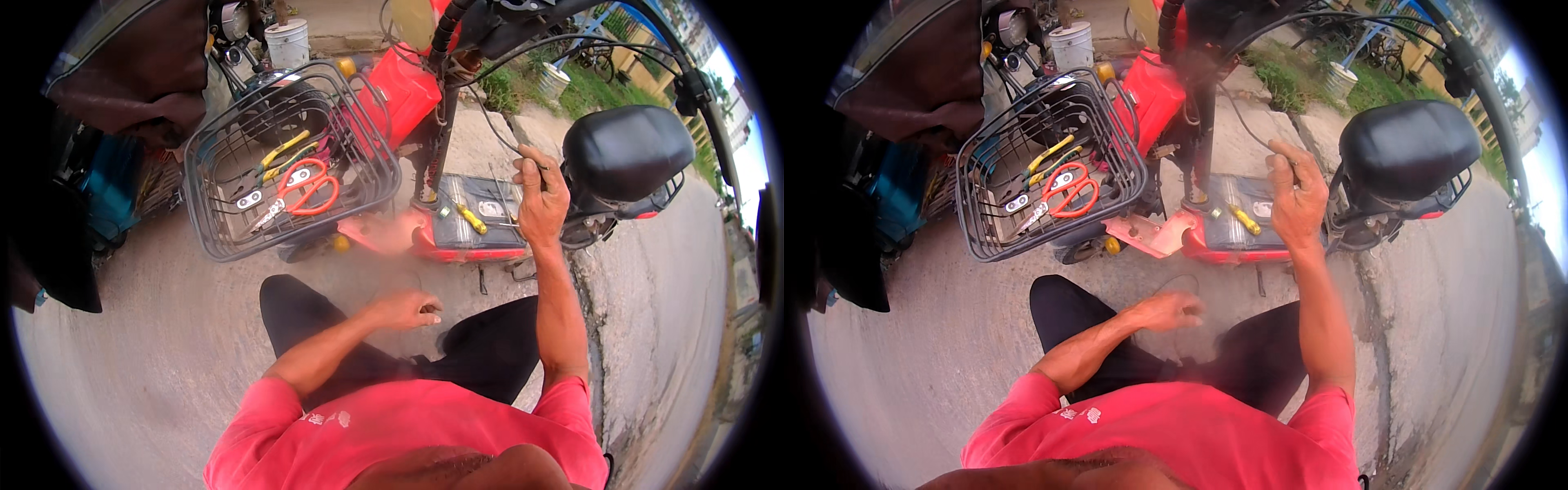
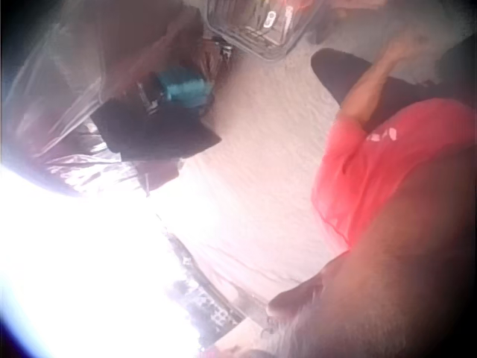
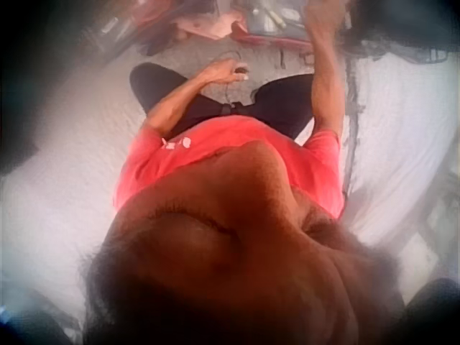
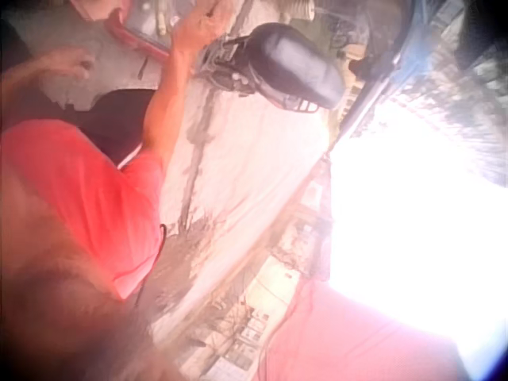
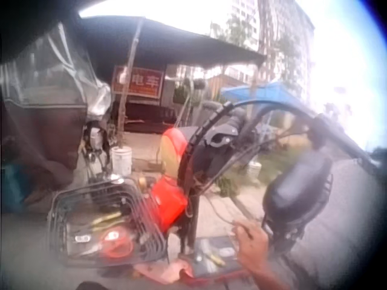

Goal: The person searches through a red plastic bag for mechanical components and then works on the front wiring and handlebar assembly of a red electric scooter.

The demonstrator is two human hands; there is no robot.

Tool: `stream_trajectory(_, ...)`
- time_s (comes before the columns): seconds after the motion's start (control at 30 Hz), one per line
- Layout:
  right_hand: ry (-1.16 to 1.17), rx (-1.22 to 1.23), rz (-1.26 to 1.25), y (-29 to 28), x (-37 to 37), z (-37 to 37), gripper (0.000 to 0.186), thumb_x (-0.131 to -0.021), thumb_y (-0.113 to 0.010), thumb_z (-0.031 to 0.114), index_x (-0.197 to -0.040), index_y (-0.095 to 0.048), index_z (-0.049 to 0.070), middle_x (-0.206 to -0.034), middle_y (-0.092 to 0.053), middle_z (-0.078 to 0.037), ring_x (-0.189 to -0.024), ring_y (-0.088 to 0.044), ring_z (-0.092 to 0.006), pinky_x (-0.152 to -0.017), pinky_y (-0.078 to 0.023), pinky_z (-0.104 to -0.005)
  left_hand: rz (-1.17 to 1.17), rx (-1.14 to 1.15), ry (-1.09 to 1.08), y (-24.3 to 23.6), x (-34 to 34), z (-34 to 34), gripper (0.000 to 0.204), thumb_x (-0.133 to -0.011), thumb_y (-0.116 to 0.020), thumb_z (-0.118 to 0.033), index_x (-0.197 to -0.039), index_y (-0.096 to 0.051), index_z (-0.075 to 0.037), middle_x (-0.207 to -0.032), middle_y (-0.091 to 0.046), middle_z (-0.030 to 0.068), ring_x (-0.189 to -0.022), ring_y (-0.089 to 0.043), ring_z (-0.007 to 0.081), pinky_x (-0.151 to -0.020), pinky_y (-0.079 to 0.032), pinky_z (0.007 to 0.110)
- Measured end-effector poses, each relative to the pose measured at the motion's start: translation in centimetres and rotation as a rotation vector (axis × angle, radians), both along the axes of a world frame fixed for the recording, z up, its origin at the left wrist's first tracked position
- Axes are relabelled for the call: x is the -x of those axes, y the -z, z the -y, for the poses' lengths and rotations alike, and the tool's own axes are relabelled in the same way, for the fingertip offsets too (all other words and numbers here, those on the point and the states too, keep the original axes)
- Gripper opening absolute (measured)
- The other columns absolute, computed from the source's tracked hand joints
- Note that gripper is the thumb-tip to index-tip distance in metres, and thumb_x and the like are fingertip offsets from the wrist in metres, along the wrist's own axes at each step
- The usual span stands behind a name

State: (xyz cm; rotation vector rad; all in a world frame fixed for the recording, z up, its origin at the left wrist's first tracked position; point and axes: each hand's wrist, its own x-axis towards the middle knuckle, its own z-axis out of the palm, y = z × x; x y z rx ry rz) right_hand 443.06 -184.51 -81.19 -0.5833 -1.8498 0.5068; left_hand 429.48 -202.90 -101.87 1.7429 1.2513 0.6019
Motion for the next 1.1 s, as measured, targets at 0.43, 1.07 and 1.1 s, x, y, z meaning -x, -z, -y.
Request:
stream_trajectory(0.43,-0.044,-0.171,0.472,-4.9,0.0,1.1,0.018,-0.095,-0.058,0.014,-0.104,-0.069,0.003,-0.093,-0.064,-0.010,-0.082,-0.060,-0.0202,-0.073,-0.047,-0.0301,0.355,-0.468,-0.421,-28.0,15.1,0.2,0.029,-0.091,-0.063,-0.022,-0.105,-0.067,0.003,-0.094,-0.069,0.0085,-0.082,-0.066,0.0153,-0.078,-0.051,0.032)
stream_trajectory(1.07,-0.001,0.180,0.526,-5.2,1.6,-0.2,0.030,-0.097,-0.056,0.023,-0.113,-0.066,0.000,-0.100,-0.067,-0.012,-0.087,-0.063,-0.0167,-0.079,-0.049,-0.0302,0.728,-0.273,-0.456,-27.4,17.1,-11.4,0.027,-0.095,-0.059,-0.022,-0.111,-0.059,-0.001,-0.105,-0.066,0.0085,-0.078,-0.066,0.0149,-0.060,-0.047,0.025)
stream_trajectory(1.1,-0.012,0.194,0.532,-5.1,1.8,-0.3,0.031,-0.097,-0.056,0.024,-0.113,-0.066,0.000,-0.100,-0.067,-0.012,-0.088,-0.063,-0.0172,-0.080,-0.049,-0.0308,0.744,-0.280,-0.458,-27.4,17.0,-11.3,0.028,-0.096,-0.058,-0.022,-0.113,-0.058,-0.001,-0.106,-0.066,0.0085,-0.079,-0.067,0.0149,-0.061,-0.047,0.024)
